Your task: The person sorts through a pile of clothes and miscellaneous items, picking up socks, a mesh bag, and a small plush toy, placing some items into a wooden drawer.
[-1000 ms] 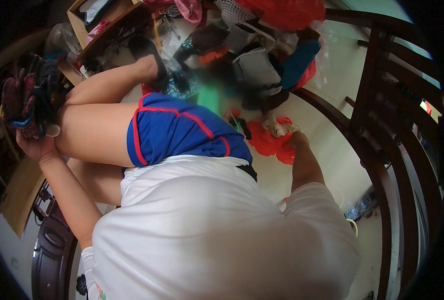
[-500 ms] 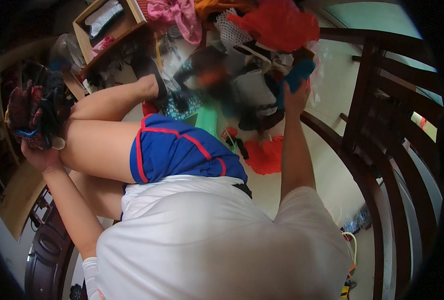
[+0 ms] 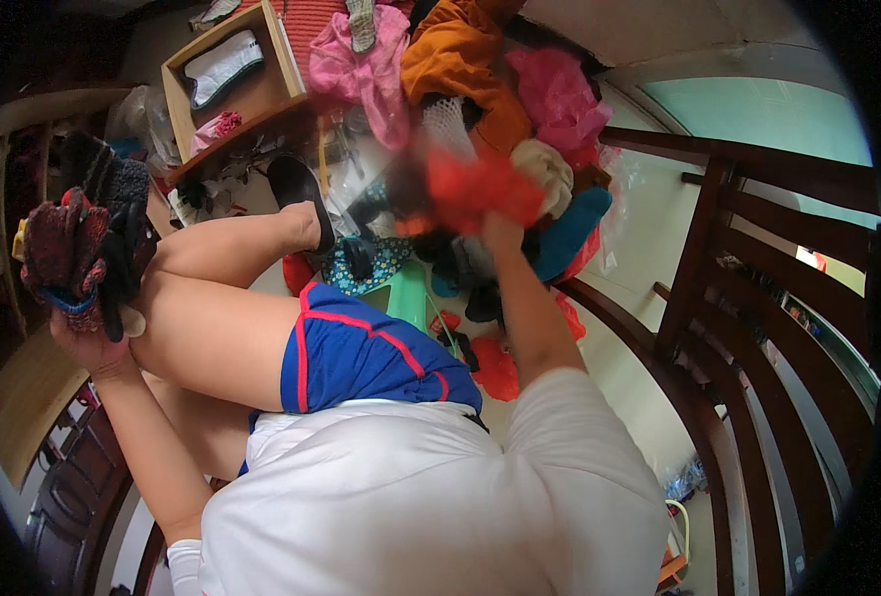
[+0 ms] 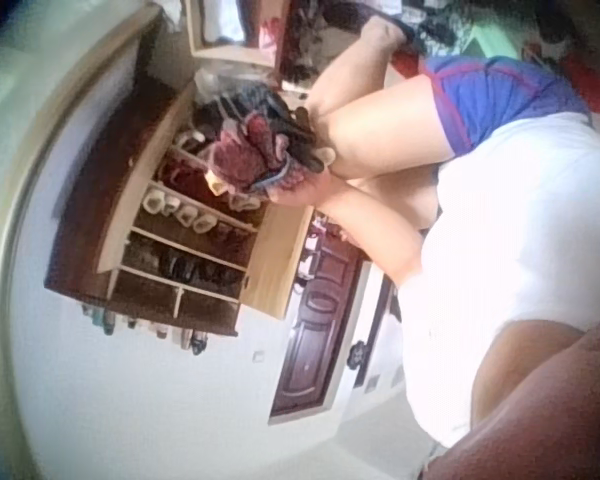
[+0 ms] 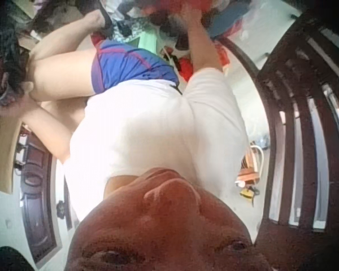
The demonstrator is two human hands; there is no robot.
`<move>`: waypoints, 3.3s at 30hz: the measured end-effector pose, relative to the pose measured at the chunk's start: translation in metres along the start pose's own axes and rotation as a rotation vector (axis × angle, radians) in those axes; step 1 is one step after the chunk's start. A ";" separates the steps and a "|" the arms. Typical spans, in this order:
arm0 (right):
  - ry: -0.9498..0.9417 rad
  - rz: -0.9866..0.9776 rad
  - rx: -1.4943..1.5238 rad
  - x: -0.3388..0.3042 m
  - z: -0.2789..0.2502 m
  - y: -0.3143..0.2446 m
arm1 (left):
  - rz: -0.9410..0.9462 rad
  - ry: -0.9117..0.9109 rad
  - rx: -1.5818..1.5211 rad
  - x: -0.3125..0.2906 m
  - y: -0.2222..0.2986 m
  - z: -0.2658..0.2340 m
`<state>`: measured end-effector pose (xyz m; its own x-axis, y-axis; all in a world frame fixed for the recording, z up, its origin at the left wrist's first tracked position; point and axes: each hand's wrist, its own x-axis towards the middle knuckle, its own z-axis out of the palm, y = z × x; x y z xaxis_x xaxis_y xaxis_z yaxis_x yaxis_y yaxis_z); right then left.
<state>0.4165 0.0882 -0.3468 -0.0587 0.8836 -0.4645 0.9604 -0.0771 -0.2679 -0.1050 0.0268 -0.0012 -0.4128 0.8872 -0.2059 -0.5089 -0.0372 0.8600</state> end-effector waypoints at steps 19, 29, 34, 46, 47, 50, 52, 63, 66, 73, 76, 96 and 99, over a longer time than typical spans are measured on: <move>0.167 0.378 0.052 0.152 -0.172 0.002 | 0.123 0.125 0.015 0.012 -0.007 -0.010; 0.195 0.286 0.314 0.065 -0.064 -0.067 | 0.050 -0.088 -0.061 0.007 -0.005 -0.016; 0.564 0.205 0.840 0.032 -0.136 -0.011 | 0.084 -0.038 -0.037 0.012 -0.005 0.003; 1.112 -0.248 1.158 -0.055 -0.366 -0.055 | 0.057 -0.238 -0.234 0.013 -0.014 0.004; 1.204 -0.277 1.056 -0.058 -0.373 -0.061 | 0.085 -0.118 -0.199 0.010 -0.014 0.007; 1.365 -0.278 0.654 -0.072 -0.389 -0.086 | 0.064 -0.176 -0.219 0.008 -0.012 -0.003; 1.419 -0.258 0.350 -0.073 -0.394 -0.088 | 0.047 -0.239 -0.249 0.008 -0.012 -0.012; 1.474 -0.355 0.787 -0.060 -0.386 -0.085 | 0.102 -0.309 -0.300 0.005 -0.012 -0.007; 1.483 -0.410 0.158 -0.061 -0.396 -0.084 | 0.093 -0.373 -0.344 0.009 -0.010 -0.010; 1.463 -0.319 0.627 -0.002 -0.394 -0.113 | 0.158 -0.045 -0.224 0.010 -0.011 0.006; 1.375 -0.305 1.360 0.064 -0.373 -0.107 | 0.167 -0.031 -0.234 0.007 -0.010 0.002; 0.305 -0.210 0.000 0.217 -0.122 -0.234 | 0.086 0.012 -0.481 0.035 -0.017 0.055; 0.064 -0.002 0.012 0.248 -0.054 -0.206 | 0.042 -0.015 -0.541 0.042 -0.025 0.058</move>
<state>0.2192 0.3479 -0.3613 -0.0426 0.9114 -0.4093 0.9569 -0.0807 -0.2791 -0.0658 0.0915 -0.0037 -0.4325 0.8862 -0.1660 -0.8100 -0.3010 0.5033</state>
